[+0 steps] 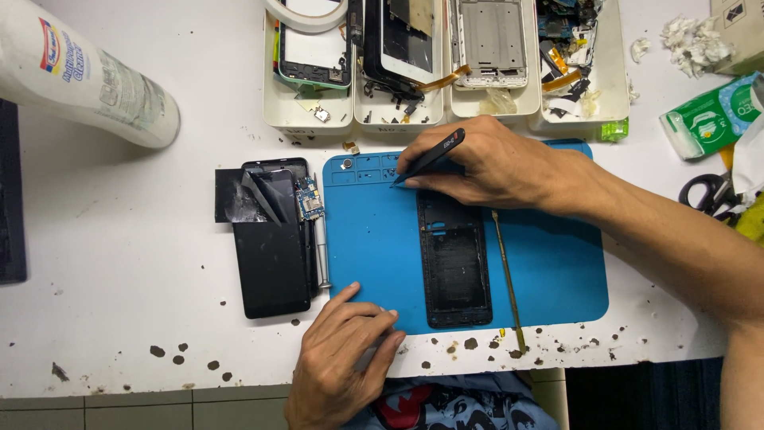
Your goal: Disassembling a mobile phone and removing internal components using repair tools
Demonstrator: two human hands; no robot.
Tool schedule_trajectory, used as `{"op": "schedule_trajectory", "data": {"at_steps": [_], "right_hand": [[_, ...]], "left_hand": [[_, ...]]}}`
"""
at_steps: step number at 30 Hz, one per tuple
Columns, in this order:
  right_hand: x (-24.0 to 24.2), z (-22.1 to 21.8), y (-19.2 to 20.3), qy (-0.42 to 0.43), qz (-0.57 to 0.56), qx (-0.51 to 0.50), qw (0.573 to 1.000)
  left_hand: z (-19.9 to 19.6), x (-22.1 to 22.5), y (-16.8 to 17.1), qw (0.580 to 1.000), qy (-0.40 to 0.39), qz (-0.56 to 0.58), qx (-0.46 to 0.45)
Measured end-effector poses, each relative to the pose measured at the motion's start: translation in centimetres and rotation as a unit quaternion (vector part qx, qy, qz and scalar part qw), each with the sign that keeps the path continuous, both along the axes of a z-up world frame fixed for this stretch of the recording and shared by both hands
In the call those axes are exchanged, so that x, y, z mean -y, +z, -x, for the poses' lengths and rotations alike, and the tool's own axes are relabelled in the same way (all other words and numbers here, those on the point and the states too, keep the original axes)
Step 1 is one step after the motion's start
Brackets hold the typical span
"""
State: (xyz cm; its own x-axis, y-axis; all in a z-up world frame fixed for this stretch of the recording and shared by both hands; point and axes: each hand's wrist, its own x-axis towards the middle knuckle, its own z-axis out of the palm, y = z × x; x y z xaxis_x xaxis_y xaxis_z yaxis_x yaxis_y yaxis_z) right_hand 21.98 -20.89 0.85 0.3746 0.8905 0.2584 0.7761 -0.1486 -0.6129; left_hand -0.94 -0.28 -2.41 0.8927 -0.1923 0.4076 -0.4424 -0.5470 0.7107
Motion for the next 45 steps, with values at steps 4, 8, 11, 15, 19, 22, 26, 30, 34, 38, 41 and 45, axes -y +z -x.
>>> {"op": "schedule_trajectory", "data": {"at_steps": [4,8,11,15,19,22,26,30,34,38,41,45], "right_hand": [[-0.14,-0.02,-0.1,0.0,0.005,0.007,1.0],[-0.31,0.09,0.08,-0.017,0.023,-0.008,1.0],[-0.25,0.1,0.19,-0.029,0.025,-0.007,0.999],[-0.03,0.09,0.47,-0.042,0.022,0.0,0.999],[0.12,0.05,0.37,-0.047,0.024,0.007,0.999],[0.27,-0.05,0.22,-0.054,0.032,0.019,0.998],[0.33,-0.12,0.35,-0.058,0.058,0.017,0.996],[0.4,-0.28,0.2,-0.068,0.076,0.019,0.995],[0.33,-0.15,0.38,-0.079,0.09,0.012,0.993],[0.47,-0.19,0.13,-0.091,0.092,0.002,0.992],[0.55,-0.16,0.07,-0.094,0.085,0.009,0.992],[0.59,-0.07,0.2,-0.093,0.084,0.003,0.992]], "left_hand": [[0.04,-0.01,-0.01,1.0,-0.001,0.001,-0.001],[0.07,-0.02,0.02,1.0,0.001,0.004,0.0],[0.04,-0.01,-0.02,1.0,0.0,0.003,0.004],[0.02,-0.03,-0.03,1.0,0.0,0.006,0.001],[-0.01,0.01,0.01,1.0,-0.002,0.003,-0.002],[-0.06,0.02,0.04,1.0,0.003,0.005,0.005],[0.0,-0.02,0.01,1.0,-0.001,0.006,0.001],[0.05,-0.05,-0.03,1.0,-0.003,0.005,-0.002],[-0.03,-0.02,0.09,1.0,-0.003,0.008,0.001],[0.0,-0.02,0.08,1.0,0.0,0.011,0.004],[-0.09,0.03,0.14,1.0,0.001,0.013,0.006],[0.08,-0.06,-0.03,1.0,-0.001,0.001,0.004]]}}
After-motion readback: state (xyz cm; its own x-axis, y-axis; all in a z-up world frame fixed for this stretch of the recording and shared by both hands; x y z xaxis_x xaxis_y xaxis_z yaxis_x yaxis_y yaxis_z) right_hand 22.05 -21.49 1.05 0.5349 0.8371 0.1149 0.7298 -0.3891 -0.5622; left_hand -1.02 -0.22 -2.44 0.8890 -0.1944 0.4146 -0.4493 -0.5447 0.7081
